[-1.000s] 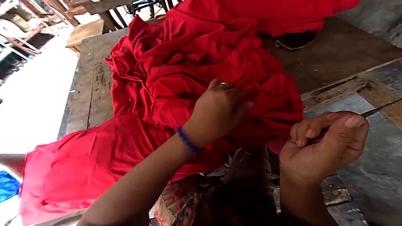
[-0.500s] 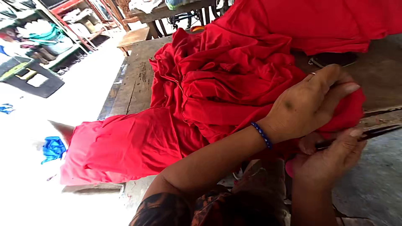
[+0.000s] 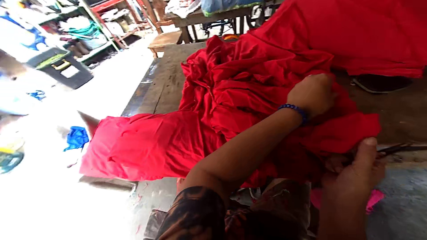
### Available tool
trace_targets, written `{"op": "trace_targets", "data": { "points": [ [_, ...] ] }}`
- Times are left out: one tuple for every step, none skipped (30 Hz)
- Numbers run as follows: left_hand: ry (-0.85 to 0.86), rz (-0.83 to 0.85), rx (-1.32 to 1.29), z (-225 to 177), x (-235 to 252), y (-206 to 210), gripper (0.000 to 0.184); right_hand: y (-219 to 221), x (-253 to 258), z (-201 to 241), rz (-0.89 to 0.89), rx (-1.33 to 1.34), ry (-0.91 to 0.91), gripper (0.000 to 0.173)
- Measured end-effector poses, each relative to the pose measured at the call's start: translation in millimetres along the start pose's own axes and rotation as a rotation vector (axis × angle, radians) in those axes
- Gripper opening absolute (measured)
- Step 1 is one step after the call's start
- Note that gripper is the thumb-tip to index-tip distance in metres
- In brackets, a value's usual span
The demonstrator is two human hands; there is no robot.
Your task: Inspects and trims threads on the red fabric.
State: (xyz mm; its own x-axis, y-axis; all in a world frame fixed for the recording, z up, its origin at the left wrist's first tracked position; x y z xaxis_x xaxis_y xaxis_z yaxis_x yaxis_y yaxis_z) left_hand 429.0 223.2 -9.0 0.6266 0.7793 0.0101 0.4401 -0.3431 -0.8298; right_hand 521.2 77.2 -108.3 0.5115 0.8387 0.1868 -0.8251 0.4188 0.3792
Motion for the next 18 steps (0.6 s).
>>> {"op": "trace_targets", "data": {
  "points": [
    [0.067, -0.092, -0.055, -3.6, -1.6, -10.4, 0.023, 1.5, -0.3, 1.0, -0.003, -0.025, -0.005, 0.007],
    [0.127, -0.206, -0.108, -7.0, -5.1, -22.0, 0.024, 3.1, -0.4, 1.1, -0.003, -0.049, -0.017, 0.008],
    [0.185, -0.328, -0.166, -11.3, -10.8, -33.9, 0.023, 4.2, -0.5, 0.4, -0.004, -0.064, -0.029, 0.016],
    [0.246, -0.45, -0.218, -17.2, -18.4, -45.5, 0.022, 4.9, -0.2, -1.0, -0.004, -0.071, -0.034, 0.022],
    [0.319, -0.569, -0.255, -23.8, -26.0, -55.4, 0.02, 5.4, 0.4, -2.6, -0.014, -0.061, -0.039, 0.023],
    [0.396, -0.676, -0.287, -30.6, -32.7, -64.1, 0.019, 5.8, 0.8, -4.0, -0.026, -0.048, -0.04, 0.024],
    [0.469, -0.752, -0.319, -37.1, -38.0, -71.7, 0.019, 6.2, 0.9, -5.2, -0.041, -0.034, -0.035, 0.024],
    [0.523, -0.781, -0.334, -42.3, -40.5, -77.1, 0.02, 6.6, 0.8, -6.0, -0.061, -0.024, -0.028, 0.022],
    [0.557, -0.778, -0.329, -45.3, -39.5, -79.4, 0.021, 6.7, 0.5, -6.6, -0.073, -0.018, -0.024, 0.021],
    [0.577, -0.755, -0.312, -46.2, -35.7, -78.4, 0.02, 6.5, 0.4, -6.9, -0.075, -0.015, -0.024, 0.021],
    [0.571, -0.7, -0.284, -44.8, -29.8, -73.6, 0.019, 5.9, 0.8, -7.2, -0.067, -0.012, -0.029, 0.019],
    [0.533, -0.593, -0.238, -40.9, -22.3, -65.1, 0.019, 5.9, 1.2, -7.7, -0.058, -0.007, -0.032, 0.019],
    [0.456, -0.416, -0.173, -35.8, -15.3, -53.4, 0.021, 6.3, 1.4, -8.0, -0.05, -0.001, -0.034, 0.016],
    [0.361, -0.221, -0.107, -30.3, -11.0, -39.6, 0.029, 6.0, 0.5, -7.3, -0.048, 0.011, -0.038, 0.014],
    [0.273, -0.053, -0.072, -26.2, -11.7, -26.1, 0.041, 4.0, -1.5, -5.4, -0.059, 0.026, -0.048, 0.012],
    [0.232, 0.018, -0.061, -25.1, -17.4, -15.5, 0.048, 1.2, -4.0, -1.3, -0.074, 0.044, -0.08, 0.012],
    [0.253, -0.003, -0.077, -28.0, -28.4, -10.1, 0.047, -0.6, -6.5, 5.5, -0.085, 0.06, -0.143, 0.013],
    [0.317, -0.06, -0.117, -34.4, -45.0, -8.5, 0.044, -0.2, -9.2, 15.2, -0.087, 0.071, -0.241, 0.017]
  ]
}}
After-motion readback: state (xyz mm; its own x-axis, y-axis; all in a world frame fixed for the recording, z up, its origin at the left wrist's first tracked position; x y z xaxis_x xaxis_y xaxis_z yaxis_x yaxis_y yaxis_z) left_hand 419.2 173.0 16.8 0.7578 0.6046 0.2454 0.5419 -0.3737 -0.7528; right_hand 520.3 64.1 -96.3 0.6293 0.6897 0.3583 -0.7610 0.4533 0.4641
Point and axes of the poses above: each hand's wrist, its own x-axis towards the middle knuckle, its own y-axis out of the palm, z = x × y, the point moved 6 cm from there along x, towards the middle knuckle, and after that the axes turned 12 degrees about z, right-handed, at the moved point
